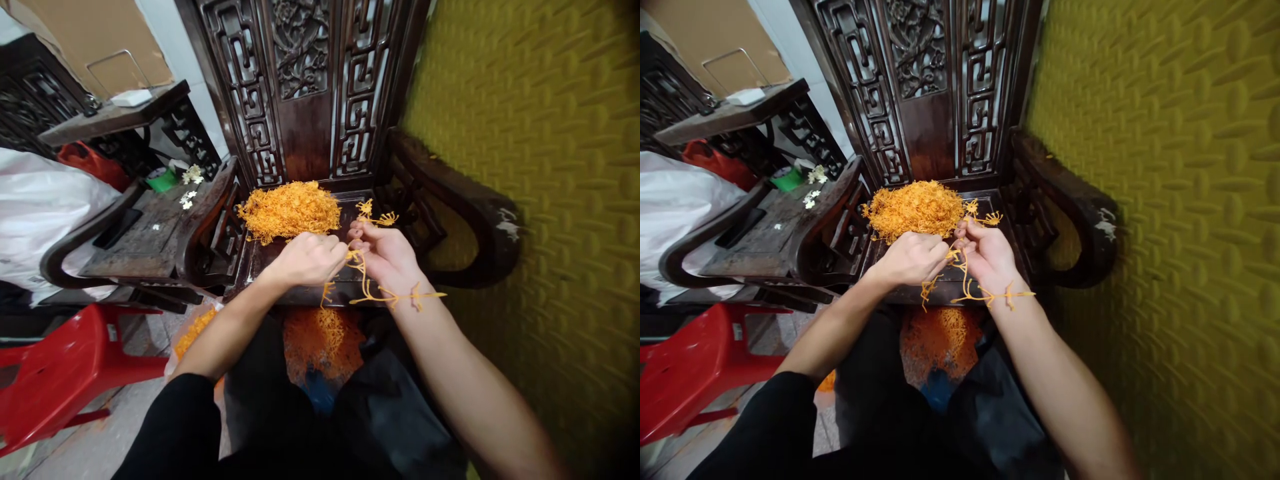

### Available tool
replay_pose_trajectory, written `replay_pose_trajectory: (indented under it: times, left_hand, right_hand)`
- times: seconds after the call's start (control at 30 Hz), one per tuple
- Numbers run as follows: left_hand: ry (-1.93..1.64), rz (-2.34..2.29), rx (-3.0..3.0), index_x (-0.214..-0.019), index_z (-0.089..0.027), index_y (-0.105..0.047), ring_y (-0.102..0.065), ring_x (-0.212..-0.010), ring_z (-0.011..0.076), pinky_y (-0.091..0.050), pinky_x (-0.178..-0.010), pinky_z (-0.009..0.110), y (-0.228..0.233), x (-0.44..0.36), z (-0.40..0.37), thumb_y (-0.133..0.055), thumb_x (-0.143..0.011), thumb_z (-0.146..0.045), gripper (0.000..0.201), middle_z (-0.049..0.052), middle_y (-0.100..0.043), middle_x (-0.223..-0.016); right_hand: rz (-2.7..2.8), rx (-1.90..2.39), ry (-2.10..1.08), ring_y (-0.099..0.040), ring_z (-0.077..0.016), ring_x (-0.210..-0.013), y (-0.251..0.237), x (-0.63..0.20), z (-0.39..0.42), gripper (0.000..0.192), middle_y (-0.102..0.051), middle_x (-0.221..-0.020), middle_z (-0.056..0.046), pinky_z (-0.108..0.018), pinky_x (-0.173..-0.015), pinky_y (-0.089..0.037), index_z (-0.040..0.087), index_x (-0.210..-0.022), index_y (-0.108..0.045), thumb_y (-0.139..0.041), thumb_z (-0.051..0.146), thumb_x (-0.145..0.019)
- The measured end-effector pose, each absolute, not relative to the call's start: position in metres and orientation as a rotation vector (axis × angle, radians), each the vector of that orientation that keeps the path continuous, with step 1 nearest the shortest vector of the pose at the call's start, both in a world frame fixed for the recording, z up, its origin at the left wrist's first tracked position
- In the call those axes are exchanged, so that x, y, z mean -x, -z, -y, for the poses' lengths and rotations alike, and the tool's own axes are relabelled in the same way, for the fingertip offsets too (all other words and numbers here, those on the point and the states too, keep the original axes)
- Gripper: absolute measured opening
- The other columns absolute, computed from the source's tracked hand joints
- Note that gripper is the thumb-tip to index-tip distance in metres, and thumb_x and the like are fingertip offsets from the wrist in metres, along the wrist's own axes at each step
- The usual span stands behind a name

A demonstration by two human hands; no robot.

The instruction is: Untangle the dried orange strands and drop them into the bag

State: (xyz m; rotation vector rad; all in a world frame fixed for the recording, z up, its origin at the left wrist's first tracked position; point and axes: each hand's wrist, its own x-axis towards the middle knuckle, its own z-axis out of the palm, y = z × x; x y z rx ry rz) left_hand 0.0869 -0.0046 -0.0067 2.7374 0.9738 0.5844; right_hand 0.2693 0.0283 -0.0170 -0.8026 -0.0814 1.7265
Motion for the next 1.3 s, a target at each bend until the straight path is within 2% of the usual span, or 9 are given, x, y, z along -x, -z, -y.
replay_pose_trajectory:
  times: [0.17,0.27,0.37,0.53,0.67,0.77,0.93,1.1,1.3]
  left_hand:
    - [-0.827,-0.911,-2.281,-0.071,-0.020,-0.061,-0.048,-0.065,0.0173,-0.037,-0.064,0.031,0.010,-0.066,0.020,-0.051,-0.095,-0.040,0.032,0.005,-0.054,-0.069]
    - [-1.081,-0.896,-1.640,-0.101,-0.019,-0.070,-0.044,-0.058,0.0128,-0.035,-0.056,0.027,0.016,-0.057,0.008,-0.051,-0.095,-0.044,0.031,0.001,-0.052,-0.070]
    - [-1.169,-0.775,-1.171,-0.124,-0.021,-0.063,-0.036,-0.051,0.0079,-0.023,-0.047,0.024,0.019,-0.058,-0.007,-0.062,-0.087,-0.035,0.040,-0.001,-0.055,-0.078]
    - [-1.187,-0.735,-0.768,-0.100,-0.021,-0.062,-0.030,-0.049,0.0059,-0.018,-0.044,0.019,0.020,-0.059,-0.015,-0.056,-0.074,-0.014,0.028,-0.002,-0.048,-0.072]
    - [-1.065,-0.731,-0.468,-0.075,-0.018,-0.047,-0.028,-0.046,0.0056,-0.014,-0.040,0.018,0.023,-0.054,-0.020,-0.054,-0.063,-0.016,0.014,-0.003,-0.039,-0.065]
    - [-1.051,-0.724,-0.421,-0.077,-0.018,-0.048,-0.029,-0.044,0.0056,-0.014,-0.039,0.017,0.025,-0.053,-0.024,-0.057,-0.073,-0.029,0.015,-0.003,-0.040,-0.065]
    - [-1.071,-0.757,-0.428,-0.071,-0.019,-0.043,-0.029,-0.042,0.0040,-0.013,-0.038,0.016,0.031,-0.056,-0.030,-0.056,-0.089,-0.053,0.041,-0.005,-0.039,-0.061]
    - [-1.065,-0.746,-0.417,-0.092,-0.011,-0.060,-0.030,-0.042,0.0025,-0.015,-0.035,0.015,0.034,-0.060,-0.030,-0.051,-0.084,-0.020,0.015,-0.001,-0.052,-0.071]
    - [-1.083,-0.763,-0.485,-0.113,-0.020,-0.058,-0.039,-0.046,0.0060,-0.022,-0.039,0.016,0.032,-0.058,-0.025,-0.053,-0.062,-0.011,0.052,0.000,-0.057,-0.078]
  right_hand:
    - [0.106,0.838,-1.547,-0.037,-0.0020,-0.042,0.027,-0.308,-0.044,0.025,-0.048,-0.058,0.005,-0.008,-0.036,-0.030,0.017,-0.072,-0.051,-0.050,-0.003,-0.087]
    - [0.458,0.841,-1.593,-0.048,-0.0044,-0.048,0.031,-0.304,-0.034,0.015,-0.059,-0.064,0.002,-0.011,-0.038,-0.035,0.016,-0.076,-0.060,-0.071,0.008,-0.079]
    - [0.730,0.850,-1.531,-0.056,-0.0083,-0.053,0.032,-0.283,-0.020,0.023,-0.066,-0.069,-0.001,-0.015,-0.040,-0.041,0.016,-0.079,-0.066,-0.086,0.024,-0.070]
    - [0.942,0.902,-1.478,-0.058,-0.0097,-0.050,0.034,-0.262,-0.011,0.036,-0.070,-0.069,-0.004,-0.018,-0.038,-0.041,0.015,-0.078,-0.067,-0.092,0.038,-0.065]
    - [1.021,1.003,-1.436,-0.054,-0.0082,-0.045,0.040,-0.255,-0.011,0.039,-0.068,-0.065,-0.003,-0.017,-0.035,-0.038,0.015,-0.077,-0.068,-0.092,0.044,-0.065]
    - [1.053,1.070,-1.425,-0.049,-0.0070,-0.042,0.045,-0.250,-0.012,0.041,-0.063,-0.057,0.000,-0.017,-0.034,-0.033,0.016,-0.070,-0.066,-0.091,0.047,-0.066]
    - [1.126,1.139,-1.399,-0.043,-0.0071,-0.040,0.049,-0.248,-0.014,0.044,-0.058,-0.051,0.001,-0.018,-0.033,-0.027,0.017,-0.069,-0.066,-0.087,0.057,-0.068]
    - [1.184,1.107,-1.378,-0.038,-0.0058,-0.041,0.047,-0.248,-0.011,0.042,-0.055,-0.051,0.003,-0.019,-0.036,-0.023,0.018,-0.069,-0.065,-0.086,0.054,-0.070]
    - [1.354,1.117,-1.283,-0.038,-0.0075,-0.045,0.049,-0.248,-0.009,0.037,-0.053,-0.052,0.005,-0.022,-0.043,-0.027,0.019,-0.071,-0.065,-0.079,0.051,-0.080]
